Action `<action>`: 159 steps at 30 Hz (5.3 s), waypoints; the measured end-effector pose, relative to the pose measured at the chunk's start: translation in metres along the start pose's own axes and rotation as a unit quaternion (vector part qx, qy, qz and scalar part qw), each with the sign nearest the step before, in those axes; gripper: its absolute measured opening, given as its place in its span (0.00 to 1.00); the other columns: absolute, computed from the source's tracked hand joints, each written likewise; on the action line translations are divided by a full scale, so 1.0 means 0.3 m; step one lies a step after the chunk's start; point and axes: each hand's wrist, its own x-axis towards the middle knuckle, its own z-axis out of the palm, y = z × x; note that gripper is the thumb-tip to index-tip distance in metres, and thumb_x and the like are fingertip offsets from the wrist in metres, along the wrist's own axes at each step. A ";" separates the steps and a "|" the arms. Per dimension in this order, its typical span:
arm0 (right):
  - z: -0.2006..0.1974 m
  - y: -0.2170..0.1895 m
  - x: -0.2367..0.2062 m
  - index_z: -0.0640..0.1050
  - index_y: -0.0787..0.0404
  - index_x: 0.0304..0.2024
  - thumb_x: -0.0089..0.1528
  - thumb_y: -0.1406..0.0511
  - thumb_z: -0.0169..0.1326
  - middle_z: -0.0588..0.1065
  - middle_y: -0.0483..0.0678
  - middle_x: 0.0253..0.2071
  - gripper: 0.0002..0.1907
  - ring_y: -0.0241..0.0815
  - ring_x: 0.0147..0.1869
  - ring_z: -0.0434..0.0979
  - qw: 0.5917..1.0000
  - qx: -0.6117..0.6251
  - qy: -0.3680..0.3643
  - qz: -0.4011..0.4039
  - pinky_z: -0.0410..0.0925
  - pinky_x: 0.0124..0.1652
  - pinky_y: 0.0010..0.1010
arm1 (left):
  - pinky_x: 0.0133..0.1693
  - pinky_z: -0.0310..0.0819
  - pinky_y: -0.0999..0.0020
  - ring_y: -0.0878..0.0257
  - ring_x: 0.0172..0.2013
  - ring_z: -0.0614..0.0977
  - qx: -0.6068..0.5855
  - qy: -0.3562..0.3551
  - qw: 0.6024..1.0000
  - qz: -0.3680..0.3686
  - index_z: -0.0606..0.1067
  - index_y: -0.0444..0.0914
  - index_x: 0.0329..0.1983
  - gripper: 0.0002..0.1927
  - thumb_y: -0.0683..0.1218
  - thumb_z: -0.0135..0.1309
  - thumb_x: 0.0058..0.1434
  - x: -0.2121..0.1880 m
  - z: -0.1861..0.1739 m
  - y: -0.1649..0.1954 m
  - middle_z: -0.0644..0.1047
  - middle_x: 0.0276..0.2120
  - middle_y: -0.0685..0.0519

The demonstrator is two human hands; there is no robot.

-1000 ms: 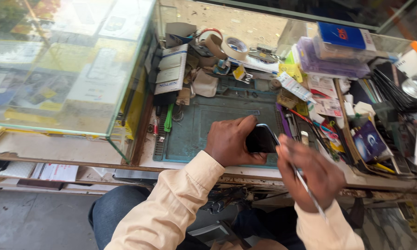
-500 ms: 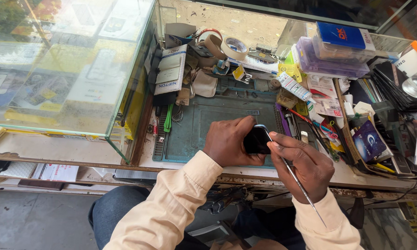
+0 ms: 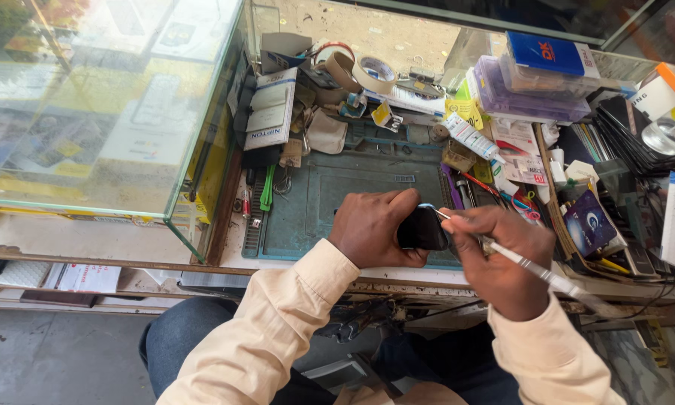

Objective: The person uses a metal prying tool to carefully separate the back cover of a smartphone. They work around the edges, then lift the cover to reveal the internal components including the battery and circuit board.

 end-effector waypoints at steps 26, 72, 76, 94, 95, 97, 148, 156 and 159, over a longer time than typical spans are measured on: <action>0.024 -0.008 -0.003 0.78 0.68 0.36 0.59 0.78 0.63 0.82 0.58 0.45 0.07 0.51 0.50 0.85 0.973 -0.163 -0.001 -0.161 0.78 0.45 0.35 | 0.30 0.74 0.51 0.45 0.30 0.82 -0.003 -0.014 1.000 -0.007 0.68 0.39 0.34 0.27 0.58 0.67 0.42 0.010 0.001 -0.007 0.78 0.29 0.48; -0.019 -0.006 -0.074 0.77 0.67 0.36 0.59 0.78 0.63 0.82 0.58 0.45 0.07 0.43 0.48 0.86 0.998 0.039 0.022 0.036 0.79 0.46 0.28 | 0.28 0.73 0.55 0.48 0.30 0.81 -0.027 -0.057 0.997 0.052 0.69 0.41 0.34 0.24 0.56 0.67 0.42 0.012 -0.014 0.016 0.76 0.26 0.51; -0.053 -0.047 -0.047 0.79 0.68 0.35 0.56 0.76 0.65 0.82 0.57 0.41 0.07 0.48 0.44 0.86 0.993 -0.115 -0.026 -0.023 0.77 0.41 0.33 | 0.29 0.73 0.54 0.48 0.30 0.81 -0.002 -0.088 0.995 0.038 0.69 0.40 0.34 0.25 0.55 0.66 0.39 0.017 -0.002 0.028 0.76 0.26 0.50; 0.103 0.163 -0.082 0.78 0.66 0.39 0.58 0.77 0.64 0.81 0.57 0.38 0.10 0.49 0.41 0.85 0.997 -0.058 0.017 -0.051 0.76 0.39 0.33 | 0.32 0.77 0.49 0.45 0.32 0.83 0.139 -0.303 0.943 0.004 0.73 0.41 0.41 0.31 0.58 0.70 0.37 0.109 -0.050 -0.053 0.81 0.33 0.50; 0.132 0.169 -0.089 0.77 0.65 0.38 0.58 0.77 0.64 0.81 0.57 0.39 0.10 0.49 0.42 0.85 0.996 -0.061 0.033 -0.049 0.76 0.39 0.33 | 0.31 0.77 0.49 0.45 0.32 0.83 0.143 -0.309 0.940 0.009 0.73 0.41 0.41 0.32 0.58 0.71 0.36 0.105 -0.056 -0.061 0.81 0.33 0.50; 0.179 0.172 -0.118 0.77 0.65 0.37 0.58 0.76 0.64 0.82 0.57 0.40 0.10 0.49 0.44 0.85 0.995 -0.070 0.063 -0.040 0.76 0.41 0.32 | 0.32 0.77 0.49 0.44 0.32 0.83 0.148 -0.315 0.937 0.014 0.73 0.41 0.42 0.33 0.59 0.72 0.36 0.106 -0.062 -0.077 0.81 0.34 0.49; 0.065 0.376 -0.108 0.79 0.71 0.43 0.65 0.68 0.61 0.82 0.58 0.47 0.10 0.48 0.54 0.85 0.851 0.457 -0.161 0.204 0.79 0.54 0.38 | 0.36 0.76 0.55 0.50 0.33 0.83 0.151 -0.272 0.947 0.084 0.72 0.40 0.39 0.32 0.58 0.71 0.34 0.033 -0.060 -0.086 0.79 0.31 0.52; 0.168 0.247 -0.187 0.79 0.66 0.47 0.65 0.73 0.61 0.81 0.57 0.51 0.09 0.45 0.56 0.84 0.918 0.364 0.002 0.159 0.77 0.56 0.32 | 0.32 0.75 0.56 0.49 0.29 0.82 0.115 -0.153 0.979 0.068 0.74 0.41 0.37 0.26 0.56 0.67 0.37 0.032 -0.100 -0.096 0.79 0.28 0.51; 0.228 0.159 -0.193 0.79 0.65 0.50 0.64 0.77 0.60 0.80 0.57 0.53 0.12 0.44 0.58 0.83 0.943 0.303 0.071 0.118 0.76 0.57 0.30 | 0.32 0.75 0.56 0.50 0.29 0.82 0.078 -0.107 0.989 0.061 0.73 0.41 0.35 0.24 0.56 0.66 0.39 0.031 -0.124 -0.106 0.78 0.27 0.51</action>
